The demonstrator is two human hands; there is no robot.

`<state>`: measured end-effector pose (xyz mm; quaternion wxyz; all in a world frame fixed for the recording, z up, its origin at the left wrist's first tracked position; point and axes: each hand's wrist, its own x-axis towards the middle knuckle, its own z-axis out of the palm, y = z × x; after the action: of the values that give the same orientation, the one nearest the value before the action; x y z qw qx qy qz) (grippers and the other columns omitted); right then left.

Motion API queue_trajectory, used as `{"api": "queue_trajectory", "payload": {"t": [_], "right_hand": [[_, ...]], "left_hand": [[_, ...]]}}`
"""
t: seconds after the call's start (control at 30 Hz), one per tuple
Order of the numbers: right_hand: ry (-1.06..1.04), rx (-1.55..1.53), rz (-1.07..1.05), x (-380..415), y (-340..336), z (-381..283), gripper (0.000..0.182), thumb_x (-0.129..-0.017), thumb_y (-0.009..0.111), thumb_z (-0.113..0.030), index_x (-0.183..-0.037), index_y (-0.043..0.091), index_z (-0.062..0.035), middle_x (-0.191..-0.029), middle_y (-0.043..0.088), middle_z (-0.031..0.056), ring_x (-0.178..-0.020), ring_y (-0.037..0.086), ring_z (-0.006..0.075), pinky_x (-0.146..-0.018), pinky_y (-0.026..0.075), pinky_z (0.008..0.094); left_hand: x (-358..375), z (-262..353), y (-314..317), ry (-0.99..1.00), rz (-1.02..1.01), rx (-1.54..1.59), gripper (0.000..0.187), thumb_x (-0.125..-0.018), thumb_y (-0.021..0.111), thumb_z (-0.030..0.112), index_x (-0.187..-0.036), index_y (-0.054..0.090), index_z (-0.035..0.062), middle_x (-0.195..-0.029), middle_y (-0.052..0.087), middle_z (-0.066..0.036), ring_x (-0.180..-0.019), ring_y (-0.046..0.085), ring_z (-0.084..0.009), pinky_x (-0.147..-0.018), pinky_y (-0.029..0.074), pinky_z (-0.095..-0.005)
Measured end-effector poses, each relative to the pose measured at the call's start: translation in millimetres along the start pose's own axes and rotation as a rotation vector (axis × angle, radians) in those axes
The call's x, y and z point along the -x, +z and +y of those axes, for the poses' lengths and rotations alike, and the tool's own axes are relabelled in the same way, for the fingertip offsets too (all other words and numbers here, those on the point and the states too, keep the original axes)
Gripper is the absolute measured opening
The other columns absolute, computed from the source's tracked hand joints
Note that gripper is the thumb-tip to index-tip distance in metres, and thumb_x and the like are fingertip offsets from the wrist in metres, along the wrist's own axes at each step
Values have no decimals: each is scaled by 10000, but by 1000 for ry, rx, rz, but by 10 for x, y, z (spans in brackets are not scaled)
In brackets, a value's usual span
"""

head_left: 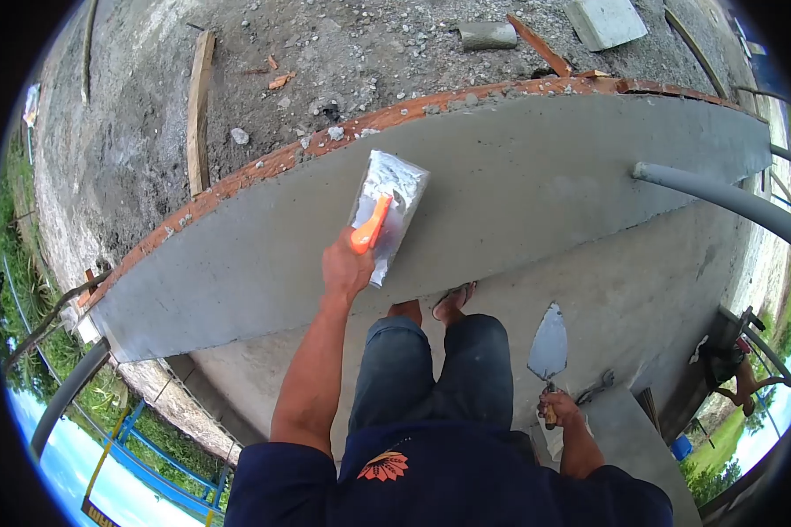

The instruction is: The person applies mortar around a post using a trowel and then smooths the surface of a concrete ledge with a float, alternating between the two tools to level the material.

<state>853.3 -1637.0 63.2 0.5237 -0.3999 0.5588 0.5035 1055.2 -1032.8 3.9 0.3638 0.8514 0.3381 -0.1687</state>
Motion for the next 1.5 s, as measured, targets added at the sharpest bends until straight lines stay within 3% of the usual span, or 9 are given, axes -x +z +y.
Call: {"api": "queue_trajectory", "payload": {"t": [0.1, 0.27, 0.57, 0.73, 0.87, 1.0, 1.13, 1.37, 1.5], "right_hand": [[39, -30, 48, 37, -223, 66, 127, -819, 684, -79, -811, 567, -128, -686, 557, 42, -587, 561, 202, -559, 489, 395], [114, 5, -6, -148, -487, 71, 127, -824, 680, -81, -790, 565, -121, -663, 549, 40, -586, 570, 199, -562, 500, 394], [-47, -76, -137, -465, -975, -275, 139, -808, 695, -68, -820, 566, -117, -637, 564, 67, -565, 577, 215, -557, 489, 393], [-81, -191, -153, -524, -1414, -162, 148, -803, 695, -57, -832, 564, -117, -659, 571, 68, -564, 571, 220, -546, 474, 399], [-96, -250, -165, -430, -1655, -55, 144, -804, 681, -45, -835, 564, -123, -691, 563, 56, -575, 556, 219, -555, 464, 403], [-48, -270, -117, -411, -1945, 55, 165, -786, 702, -62, -854, 561, -114, -690, 559, 60, -567, 563, 221, -547, 485, 412], [-7, -267, -125, -479, -2084, 99, 154, -785, 702, -58, -837, 568, -115, -698, 565, 60, -582, 563, 224, -559, 486, 413], [-10, -235, -117, -482, -1979, -47, 157, -787, 698, -55, -835, 563, -119, -676, 558, 61, -565, 563, 221, -546, 485, 409], [-50, -140, -126, -572, -1910, -181, 165, -788, 699, -63, -839, 554, -123, -660, 553, 56, -542, 556, 210, -534, 481, 399]], "left_hand": [[272, -746, -236, -418, 147, 434, 191, -787, 576, 31, -974, 576, -8, -662, 588, -100, -510, 583, -230, -470, 469, -369], [549, -922, -176, -656, 348, 572, 201, -759, 552, -9, -956, 538, -42, -627, 522, -78, -434, 509, -179, -395, 411, -333], [-773, 1225, 1168, -81, 47, 188, 212, -737, 544, 33, -918, 607, -56, -641, 595, -120, -472, 597, -223, -437, 466, -375], [-654, 2623, 2048, 245, -265, -162, 317, -774, 571, 126, -1040, 631, -36, -1047, 652, -294, -1018, 612, -464, -890, 503, -463], [-154, 2693, 2428, 379, -435, -307, 308, -790, 566, 151, -1044, 633, -10, -1057, 657, -270, -1029, 611, -443, -877, 497, -471], [395, 1970, 1967, 159, -136, -79, 299, -739, 673, 141, -1001, 635, 3, -980, 673, -248, -963, 626, -452, -837, 504, -463], [99, 1021, 1161, -321, 198, 290, 237, -749, 587, 22, -978, 565, -35, -656, 577, -96, -444, 556, -197, -390, 421, -355], [-693, 1753, 1312, -155, -31, 163, 146, -735, 542, 12, -854, 596, -52, -594, 565, -107, -467, 575, -205, -420, 446, -379], [-416, 2398, 2214, 257, -237, -205, 304, -777, 578, 139, -1031, 626, -23, -920, 662, -295, -911, 639, -456, -801, 509, -482]]}}
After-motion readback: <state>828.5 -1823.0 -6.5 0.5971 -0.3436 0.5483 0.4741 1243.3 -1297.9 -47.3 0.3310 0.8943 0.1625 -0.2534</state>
